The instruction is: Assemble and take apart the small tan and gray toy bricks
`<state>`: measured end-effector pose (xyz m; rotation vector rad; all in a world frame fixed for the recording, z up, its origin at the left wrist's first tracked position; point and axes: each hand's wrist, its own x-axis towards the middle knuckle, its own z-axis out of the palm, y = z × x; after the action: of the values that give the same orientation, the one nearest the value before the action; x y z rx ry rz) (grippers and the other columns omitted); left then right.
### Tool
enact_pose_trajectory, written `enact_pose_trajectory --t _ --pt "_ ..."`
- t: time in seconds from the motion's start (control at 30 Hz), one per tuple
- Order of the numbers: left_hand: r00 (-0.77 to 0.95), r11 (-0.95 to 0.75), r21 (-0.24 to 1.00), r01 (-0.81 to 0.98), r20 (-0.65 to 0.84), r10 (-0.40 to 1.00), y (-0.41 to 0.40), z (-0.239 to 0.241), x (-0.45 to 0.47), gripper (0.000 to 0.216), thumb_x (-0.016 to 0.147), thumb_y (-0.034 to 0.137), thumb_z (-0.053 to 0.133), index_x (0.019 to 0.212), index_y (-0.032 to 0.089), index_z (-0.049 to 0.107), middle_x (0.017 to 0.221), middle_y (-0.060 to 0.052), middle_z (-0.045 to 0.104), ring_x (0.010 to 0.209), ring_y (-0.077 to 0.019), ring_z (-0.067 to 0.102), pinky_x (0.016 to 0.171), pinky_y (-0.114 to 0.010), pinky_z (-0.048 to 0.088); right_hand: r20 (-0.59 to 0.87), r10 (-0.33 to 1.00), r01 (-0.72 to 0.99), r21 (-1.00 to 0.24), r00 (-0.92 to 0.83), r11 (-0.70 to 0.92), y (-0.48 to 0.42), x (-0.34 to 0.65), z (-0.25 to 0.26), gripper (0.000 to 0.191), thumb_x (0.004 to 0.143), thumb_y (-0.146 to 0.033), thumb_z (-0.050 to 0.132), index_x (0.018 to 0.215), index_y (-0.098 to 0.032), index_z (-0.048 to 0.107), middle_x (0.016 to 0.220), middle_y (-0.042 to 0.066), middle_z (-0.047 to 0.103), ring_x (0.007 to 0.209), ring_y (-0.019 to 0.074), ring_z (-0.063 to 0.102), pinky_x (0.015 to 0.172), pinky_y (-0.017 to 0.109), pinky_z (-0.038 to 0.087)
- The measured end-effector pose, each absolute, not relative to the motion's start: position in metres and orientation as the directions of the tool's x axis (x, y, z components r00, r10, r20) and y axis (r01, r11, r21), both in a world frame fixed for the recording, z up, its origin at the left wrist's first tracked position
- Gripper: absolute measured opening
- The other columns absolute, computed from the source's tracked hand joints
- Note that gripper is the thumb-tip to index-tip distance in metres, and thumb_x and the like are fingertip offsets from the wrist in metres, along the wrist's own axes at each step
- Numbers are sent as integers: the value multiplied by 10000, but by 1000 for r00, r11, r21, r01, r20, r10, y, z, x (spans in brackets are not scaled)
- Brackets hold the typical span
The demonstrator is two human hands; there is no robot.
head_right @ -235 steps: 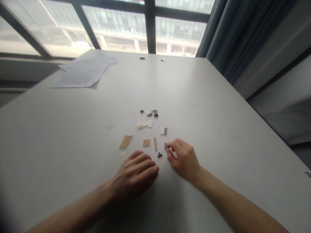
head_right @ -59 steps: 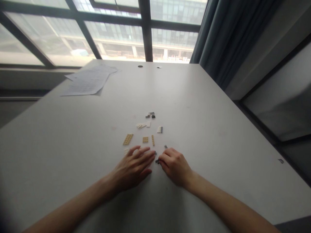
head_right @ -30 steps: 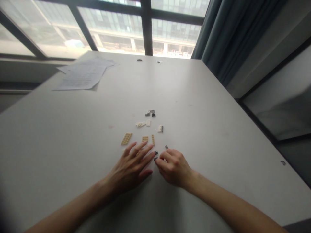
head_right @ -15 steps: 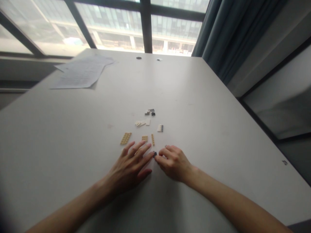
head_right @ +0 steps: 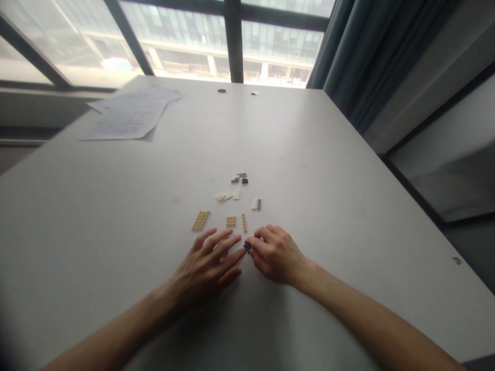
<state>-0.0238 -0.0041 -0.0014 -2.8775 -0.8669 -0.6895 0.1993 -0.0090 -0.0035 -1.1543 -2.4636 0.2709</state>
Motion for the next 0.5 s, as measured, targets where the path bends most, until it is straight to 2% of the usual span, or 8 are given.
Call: enact_pose_trajectory --t 0.5 --pt "736 -826 96 556 405 543 -4 -3 -24 317 890 366 556 1151 197 617 1251 -82 603 1218 -299 467 1055 -494 294 290 781 713 -321 -553 623 -9 197 -2 164 891 -210 513 980 -159 640 904 85 617 851 219 519 790 360 428"
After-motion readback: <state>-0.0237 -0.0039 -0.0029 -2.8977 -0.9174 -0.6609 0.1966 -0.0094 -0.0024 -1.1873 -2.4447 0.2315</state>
